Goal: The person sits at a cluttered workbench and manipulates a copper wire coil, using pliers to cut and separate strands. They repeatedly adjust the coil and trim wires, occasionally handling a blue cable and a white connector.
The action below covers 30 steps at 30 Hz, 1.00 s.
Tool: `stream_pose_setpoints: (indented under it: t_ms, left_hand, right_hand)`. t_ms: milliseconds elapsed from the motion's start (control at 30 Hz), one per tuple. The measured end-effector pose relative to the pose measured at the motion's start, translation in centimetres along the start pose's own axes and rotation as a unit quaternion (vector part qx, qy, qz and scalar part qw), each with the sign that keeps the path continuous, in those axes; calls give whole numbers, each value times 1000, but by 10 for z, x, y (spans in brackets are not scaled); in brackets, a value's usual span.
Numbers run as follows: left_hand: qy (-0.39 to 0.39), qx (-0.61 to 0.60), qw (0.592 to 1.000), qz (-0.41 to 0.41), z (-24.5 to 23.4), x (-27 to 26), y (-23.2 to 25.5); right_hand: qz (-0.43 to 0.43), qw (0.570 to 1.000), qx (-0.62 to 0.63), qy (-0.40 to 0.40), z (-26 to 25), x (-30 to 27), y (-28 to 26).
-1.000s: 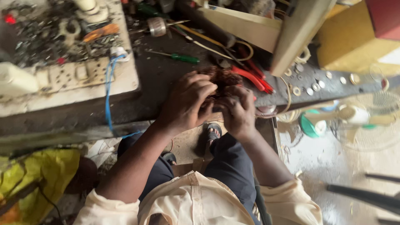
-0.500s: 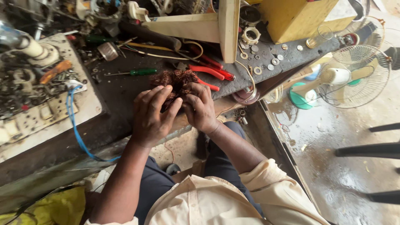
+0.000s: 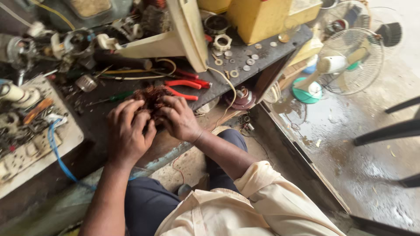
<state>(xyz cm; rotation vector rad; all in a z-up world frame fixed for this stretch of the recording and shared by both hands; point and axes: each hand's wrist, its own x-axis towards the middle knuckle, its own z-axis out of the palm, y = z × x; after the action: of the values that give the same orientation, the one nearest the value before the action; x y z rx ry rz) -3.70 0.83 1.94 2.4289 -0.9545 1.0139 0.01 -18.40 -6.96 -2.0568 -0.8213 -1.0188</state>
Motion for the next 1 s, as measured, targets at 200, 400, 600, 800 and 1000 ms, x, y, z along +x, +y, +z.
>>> stream_pose_setpoints:
  t_ms: [200,400,600,800,1000]
  left_hand:
    - [-42,20,999,7,-15,8,3]
    - [-44,29,999,-14,-18,11,10]
    - [-38,31,998,-46,-15,12,12]
    - [-26,-34,998,-50,-3,10,4]
    - [24,-62,996,-53,5,3,-2]
  right_hand:
    - [12,1000,11,-26,-8,3,-3]
    - [-4,999,13,-31,-12,8,-2]
    - [-4,999,24,-21,-11,9,-2]
    - [15,999,28,-8,-8,7,0]
    - [9,999,32,-21,-11,10,0]
